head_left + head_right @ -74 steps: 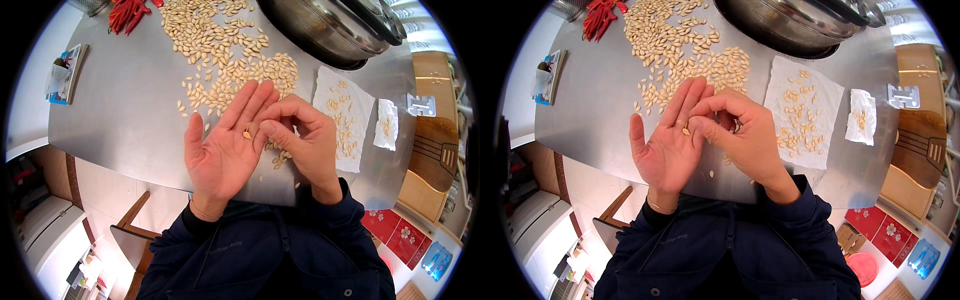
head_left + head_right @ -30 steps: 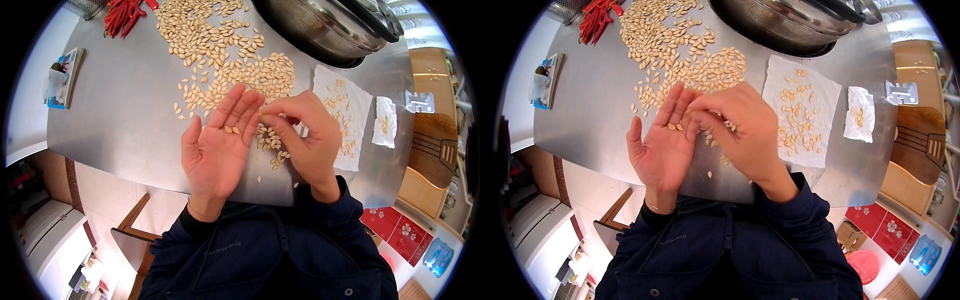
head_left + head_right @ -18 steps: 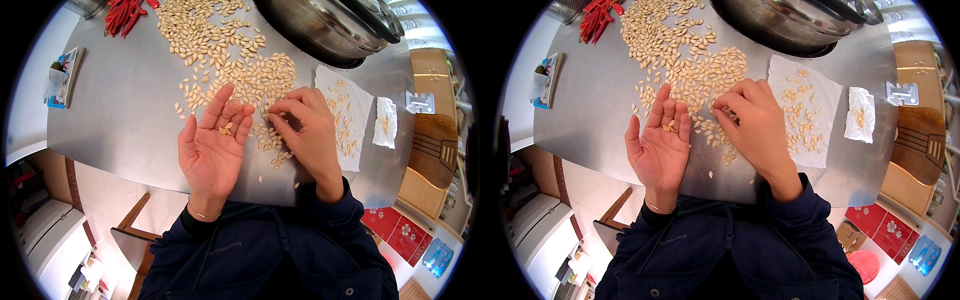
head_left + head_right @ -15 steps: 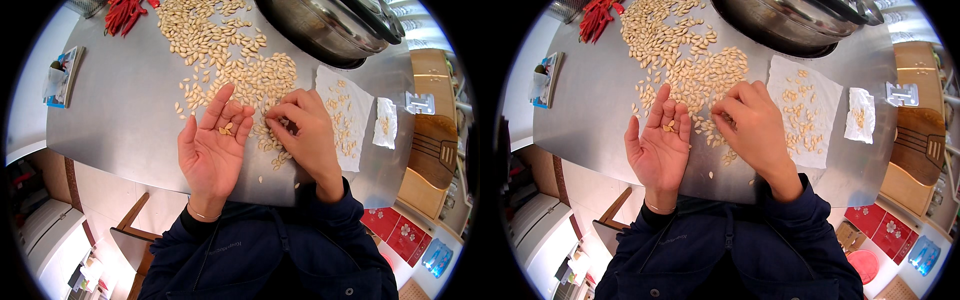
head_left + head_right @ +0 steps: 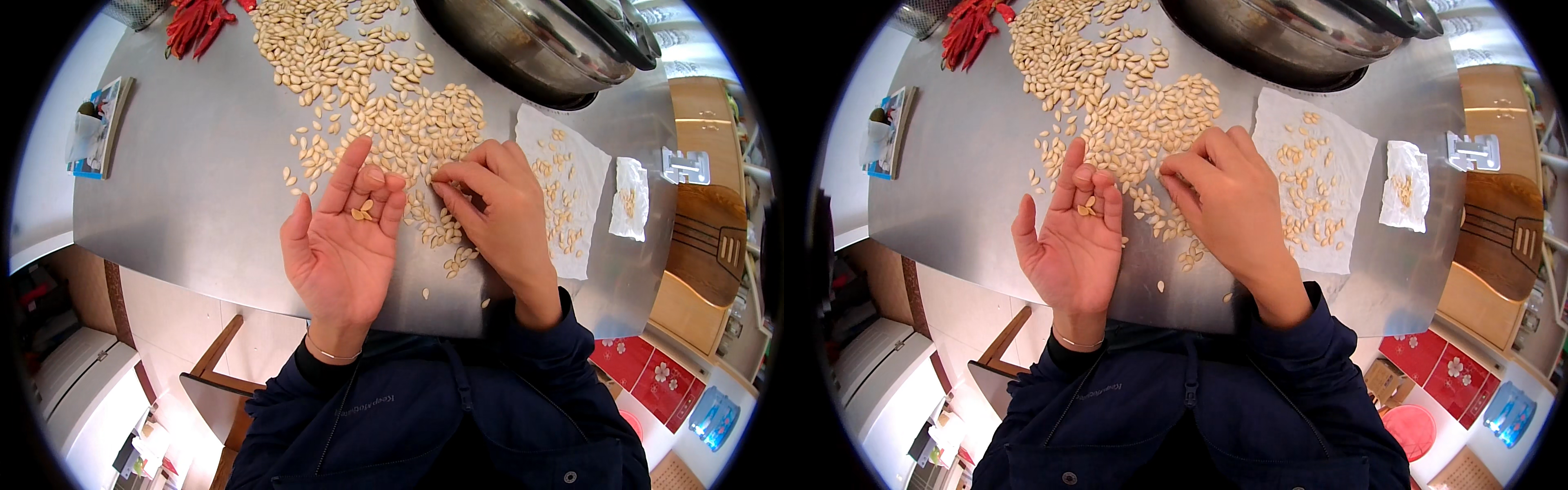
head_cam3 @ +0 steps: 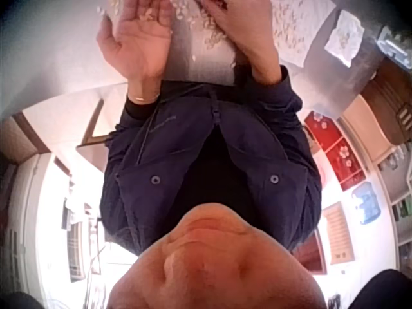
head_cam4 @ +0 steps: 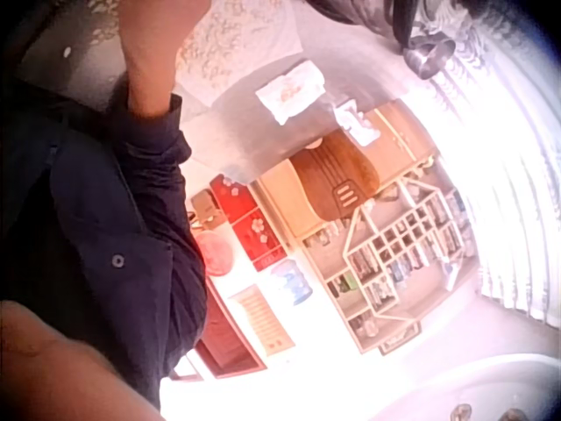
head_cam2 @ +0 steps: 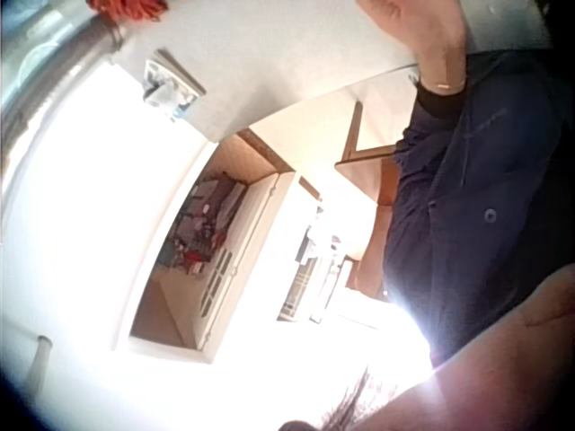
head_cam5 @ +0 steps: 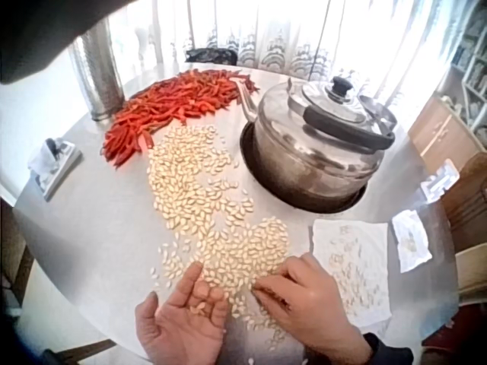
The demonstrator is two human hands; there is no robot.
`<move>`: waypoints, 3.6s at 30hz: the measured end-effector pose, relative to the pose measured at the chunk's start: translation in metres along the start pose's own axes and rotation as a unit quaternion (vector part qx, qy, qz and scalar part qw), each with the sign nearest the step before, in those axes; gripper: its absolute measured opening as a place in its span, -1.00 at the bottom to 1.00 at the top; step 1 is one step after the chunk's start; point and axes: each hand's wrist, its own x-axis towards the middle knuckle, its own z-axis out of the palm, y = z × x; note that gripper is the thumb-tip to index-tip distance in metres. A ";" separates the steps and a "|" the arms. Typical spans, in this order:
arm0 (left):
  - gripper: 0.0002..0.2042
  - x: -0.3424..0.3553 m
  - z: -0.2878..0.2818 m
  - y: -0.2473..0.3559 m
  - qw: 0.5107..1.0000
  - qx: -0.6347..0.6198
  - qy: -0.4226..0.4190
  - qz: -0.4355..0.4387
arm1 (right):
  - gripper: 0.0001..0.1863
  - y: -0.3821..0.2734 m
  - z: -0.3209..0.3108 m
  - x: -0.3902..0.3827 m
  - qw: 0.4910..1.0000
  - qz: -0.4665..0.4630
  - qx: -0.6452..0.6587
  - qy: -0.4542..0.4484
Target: The person sits at a table and peels pistachios by hand. They pick up individual nuts from a pile on a paper towel, remove the shells, and place the kernels into a separate pile. Dried red chilies and a metal kettle are visible on the table nearby.
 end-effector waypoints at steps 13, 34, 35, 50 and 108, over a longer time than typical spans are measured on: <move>-0.33 0.001 0.009 -0.005 0.999 0.011 0.043 0.001 | -0.83 -0.014 -0.002 0.004 0.981 0.054 0.188 0.018; -0.35 0.001 0.005 0.005 0.996 -0.065 -0.033 0.046 | -0.86 -0.015 0.019 0.004 0.999 -0.043 0.009 -0.004; -0.34 0.001 0.006 0.005 0.996 -0.074 -0.032 0.048 | -0.86 -0.014 0.020 0.004 0.999 -0.047 0.004 -0.006; -0.32 0.003 0.017 -0.007 0.996 -0.047 0.048 -0.056 | -0.82 -0.022 0.015 0.004 0.979 -0.094 0.169 0.058; -0.33 0.005 0.011 0.000 0.999 -0.039 0.002 -0.031 | -0.75 -0.026 -0.003 0.000 0.978 -0.053 0.193 0.056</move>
